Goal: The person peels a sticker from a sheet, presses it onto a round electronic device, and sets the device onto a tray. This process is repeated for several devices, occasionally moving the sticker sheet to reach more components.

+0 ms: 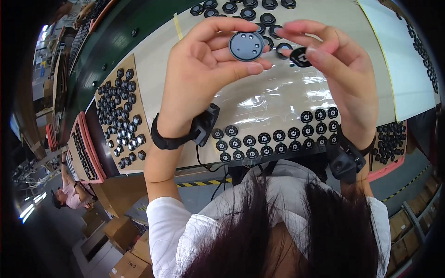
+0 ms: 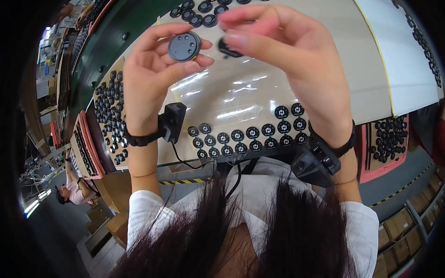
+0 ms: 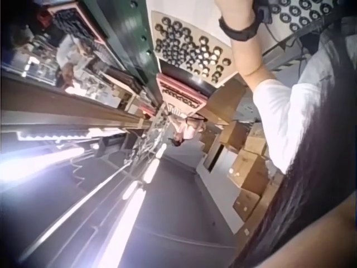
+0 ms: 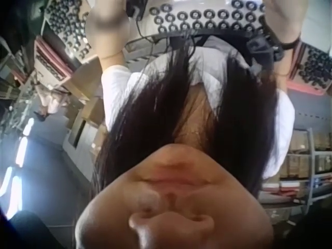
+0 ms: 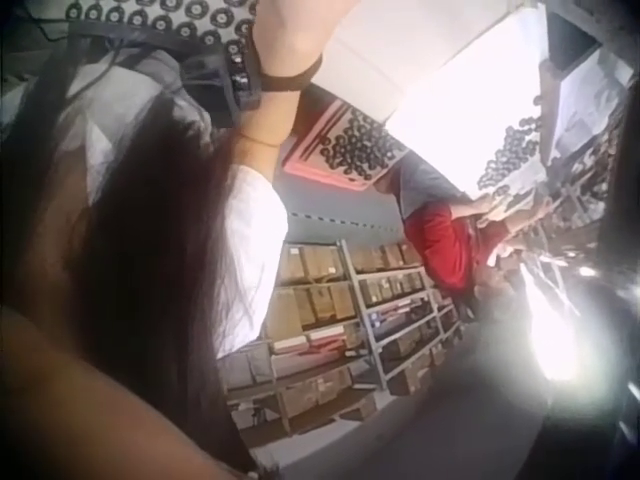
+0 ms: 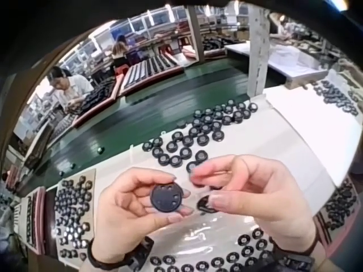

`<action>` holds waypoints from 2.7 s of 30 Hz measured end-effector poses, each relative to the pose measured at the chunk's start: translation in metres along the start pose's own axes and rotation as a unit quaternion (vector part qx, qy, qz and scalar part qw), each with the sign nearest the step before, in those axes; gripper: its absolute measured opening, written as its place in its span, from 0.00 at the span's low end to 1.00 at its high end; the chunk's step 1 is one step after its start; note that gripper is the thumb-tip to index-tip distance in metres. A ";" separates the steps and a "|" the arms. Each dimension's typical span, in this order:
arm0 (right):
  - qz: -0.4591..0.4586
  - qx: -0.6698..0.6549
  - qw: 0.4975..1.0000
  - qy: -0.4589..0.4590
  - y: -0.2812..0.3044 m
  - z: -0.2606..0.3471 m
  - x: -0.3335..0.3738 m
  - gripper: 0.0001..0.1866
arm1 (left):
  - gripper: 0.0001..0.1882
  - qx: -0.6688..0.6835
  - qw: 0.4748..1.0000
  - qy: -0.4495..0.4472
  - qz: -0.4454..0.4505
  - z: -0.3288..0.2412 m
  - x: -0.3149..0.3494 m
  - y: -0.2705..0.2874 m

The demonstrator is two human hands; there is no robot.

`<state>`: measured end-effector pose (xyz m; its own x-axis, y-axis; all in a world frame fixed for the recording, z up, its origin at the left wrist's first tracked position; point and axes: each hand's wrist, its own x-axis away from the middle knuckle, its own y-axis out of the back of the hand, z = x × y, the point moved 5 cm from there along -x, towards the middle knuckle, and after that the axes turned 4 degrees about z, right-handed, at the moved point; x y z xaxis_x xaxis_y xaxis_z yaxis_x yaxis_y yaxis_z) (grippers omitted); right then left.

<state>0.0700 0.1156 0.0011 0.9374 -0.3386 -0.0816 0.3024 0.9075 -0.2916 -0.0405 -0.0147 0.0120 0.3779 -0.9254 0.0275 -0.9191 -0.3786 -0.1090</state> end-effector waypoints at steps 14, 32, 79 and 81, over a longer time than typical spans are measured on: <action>0.072 -0.111 0.985 -0.109 -0.048 0.006 -0.020 0.07 | 0.23 -0.261 0.931 -0.245 -0.072 -0.027 0.024 -0.020; 0.048 -0.161 0.981 -0.094 -0.052 0.010 -0.017 0.06 | 0.25 -0.324 0.893 -0.294 -0.105 -0.032 0.028 -0.026; -0.053 -0.013 0.998 0.035 -0.054 0.021 -0.002 0.16 | 0.21 -0.312 0.897 -0.148 -0.275 -0.043 0.034 -0.028; -0.098 0.068 0.987 0.106 -0.057 0.028 0.003 0.21 | 0.21 -0.345 0.884 -0.186 -0.256 -0.041 0.040 -0.028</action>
<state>0.0599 0.0695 0.0442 0.8054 -0.5424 -0.2390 0.5086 0.8395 -0.1914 -0.0041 -0.0420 0.0567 0.6565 -0.6086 -0.4457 -0.4172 -0.7852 0.4576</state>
